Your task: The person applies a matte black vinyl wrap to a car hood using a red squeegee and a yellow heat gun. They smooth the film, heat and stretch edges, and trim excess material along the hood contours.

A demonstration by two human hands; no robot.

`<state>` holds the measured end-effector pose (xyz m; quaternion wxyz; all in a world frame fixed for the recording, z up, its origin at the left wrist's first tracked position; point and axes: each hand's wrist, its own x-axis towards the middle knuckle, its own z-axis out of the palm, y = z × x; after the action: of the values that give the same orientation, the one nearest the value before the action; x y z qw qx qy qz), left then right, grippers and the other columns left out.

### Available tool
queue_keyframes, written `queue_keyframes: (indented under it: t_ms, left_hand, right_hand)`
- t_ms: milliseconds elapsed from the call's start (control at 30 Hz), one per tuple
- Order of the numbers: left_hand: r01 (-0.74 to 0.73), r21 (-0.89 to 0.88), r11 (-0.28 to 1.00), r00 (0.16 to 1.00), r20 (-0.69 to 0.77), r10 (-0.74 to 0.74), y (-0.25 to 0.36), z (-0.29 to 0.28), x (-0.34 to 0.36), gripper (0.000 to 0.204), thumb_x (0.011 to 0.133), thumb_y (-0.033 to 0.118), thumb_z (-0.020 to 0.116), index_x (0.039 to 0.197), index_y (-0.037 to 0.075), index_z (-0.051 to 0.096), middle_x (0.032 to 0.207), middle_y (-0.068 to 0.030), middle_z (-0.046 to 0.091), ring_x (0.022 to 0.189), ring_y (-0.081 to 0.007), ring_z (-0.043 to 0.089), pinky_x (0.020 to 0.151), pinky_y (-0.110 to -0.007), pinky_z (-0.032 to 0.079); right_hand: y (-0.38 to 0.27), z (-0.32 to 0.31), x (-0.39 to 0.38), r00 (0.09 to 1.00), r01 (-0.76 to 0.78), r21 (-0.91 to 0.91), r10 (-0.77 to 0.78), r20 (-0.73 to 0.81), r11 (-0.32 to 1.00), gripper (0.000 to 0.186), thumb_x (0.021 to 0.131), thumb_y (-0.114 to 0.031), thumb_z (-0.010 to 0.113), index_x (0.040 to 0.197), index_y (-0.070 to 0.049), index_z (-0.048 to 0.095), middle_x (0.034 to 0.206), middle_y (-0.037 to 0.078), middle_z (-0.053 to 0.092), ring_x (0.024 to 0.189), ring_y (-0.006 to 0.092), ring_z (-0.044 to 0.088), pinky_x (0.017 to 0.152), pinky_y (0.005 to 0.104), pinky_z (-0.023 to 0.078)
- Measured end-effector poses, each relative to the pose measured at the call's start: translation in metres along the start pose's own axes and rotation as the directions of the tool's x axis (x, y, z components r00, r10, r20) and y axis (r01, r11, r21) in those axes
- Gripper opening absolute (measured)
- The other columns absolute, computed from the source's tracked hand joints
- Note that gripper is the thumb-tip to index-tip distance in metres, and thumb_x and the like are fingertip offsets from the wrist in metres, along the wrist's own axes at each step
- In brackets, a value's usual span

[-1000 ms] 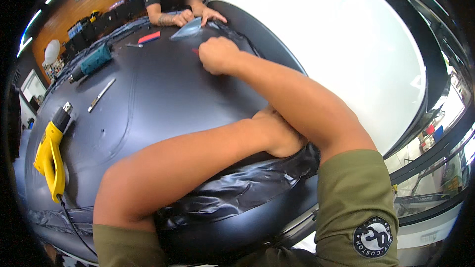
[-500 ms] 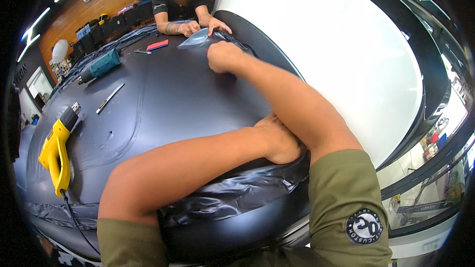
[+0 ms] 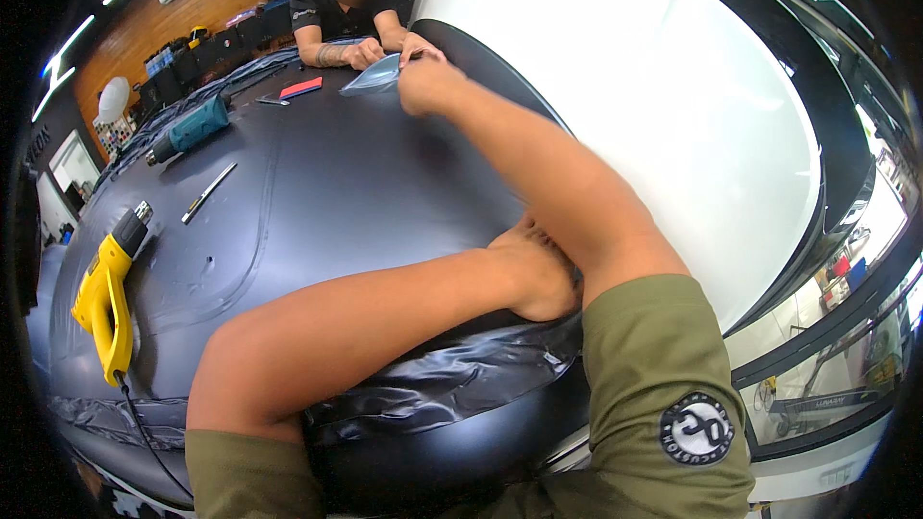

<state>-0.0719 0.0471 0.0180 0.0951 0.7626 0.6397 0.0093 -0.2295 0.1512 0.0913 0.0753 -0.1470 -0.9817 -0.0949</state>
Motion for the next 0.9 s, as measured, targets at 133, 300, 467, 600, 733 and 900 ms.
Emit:
queue_keyframes:
  t_ms: [133, 300, 467, 600, 733, 900]
  left_hand:
    - [-0.048, 0.129, 0.991, 0.998, 0.052, 0.041, 0.011, -0.008, -0.002, 0.073, 0.101, 0.042, 0.033, 0.154, -0.006, 0.022, 0.163, -0.0265, 0.016, 0.151, -0.0432, 0.012, 0.123, -0.05, 0.011]
    - [0.115, 0.087, 0.99, 0.991, -0.079, -0.108, 0.008, 0.012, 0.005, 0.082, 0.101, 0.049, 0.032, 0.152, -0.014, 0.017, 0.161, -0.0328, 0.011, 0.151, -0.0448, 0.009, 0.124, -0.047, 0.009]
    - [0.184, 0.167, 0.969, 0.98, -0.105, -0.168, 0.009, 0.013, -0.003, 0.079, 0.102, 0.049, 0.03, 0.146, -0.017, 0.029, 0.155, -0.0378, 0.023, 0.146, -0.0483, 0.025, 0.122, -0.049, 0.021]
    - [-0.01, 0.016, 1.0, 0.998, 0.054, 0.01, 0.06, -0.015, -0.03, 0.073, 0.104, 0.049, 0.032, 0.134, -0.015, 0.047, 0.141, -0.0367, 0.045, 0.131, -0.0478, 0.046, 0.114, -0.047, 0.034]
    - [-0.127, 0.311, 0.942, 0.939, -0.267, 0.215, 0.108, 0.006, -0.118, 0.068, 0.094, 0.043, 0.06, 0.137, -0.007, 0.047, 0.143, -0.0283, 0.048, 0.133, -0.0419, 0.046, 0.113, -0.05, 0.034]
    - [0.262, 0.395, 0.88, 0.912, -0.4, -0.092, 0.128, 0.018, -0.201, 0.07, 0.083, 0.033, 0.074, 0.138, -0.003, 0.048, 0.139, -0.024, 0.053, 0.128, -0.0403, 0.052, 0.112, -0.05, 0.036]
  right_hand:
    - [0.054, 0.043, 0.009, 0.994, -0.096, 0.1, 0.1, -0.038, 0.99, 0.028, 0.085, -0.011, 0.057, 0.105, -0.002, 0.075, 0.109, 0.019, 0.072, 0.102, 0.0351, 0.07, 0.089, 0.0438, 0.054]
    - [0.066, 0.029, -0.049, 0.988, 0.087, 0.234, -0.115, 0.106, 0.968, 0.039, 0.082, -0.006, 0.053, 0.115, -0.014, 0.072, 0.112, 0.015, 0.072, 0.108, 0.0339, 0.067, 0.091, 0.0433, 0.052]
    - [0.064, 0.008, -0.155, 0.94, 0.175, 0.364, -0.266, 0.215, 0.915, 0.04, 0.074, 0.002, 0.052, 0.107, -0.009, 0.073, 0.104, 0.016, 0.073, 0.101, 0.0335, 0.067, 0.087, 0.0411, 0.052]
    - [0.079, -0.016, -0.209, 0.897, 0.214, 0.342, -0.323, 0.303, 0.915, 0.039, 0.072, 0.005, 0.053, 0.101, -0.007, 0.075, 0.098, 0.017, 0.074, 0.095, 0.0318, 0.068, 0.085, 0.0402, 0.052]
    - [0.091, -0.008, -0.171, 0.931, 0.361, 0.45, -0.344, -0.122, 0.817, 0.039, 0.074, 0.003, 0.052, 0.105, -0.006, 0.074, 0.098, 0.017, 0.074, 0.093, 0.0313, 0.07, 0.085, 0.0403, 0.053]
    - [0.052, 0.02, -0.14, 0.981, 0.192, 0.183, -0.19, -0.031, 0.964, 0.044, 0.078, -0.006, 0.054, 0.117, -0.013, 0.073, 0.107, 0.017, 0.072, 0.102, 0.0343, 0.069, 0.088, 0.0442, 0.054]
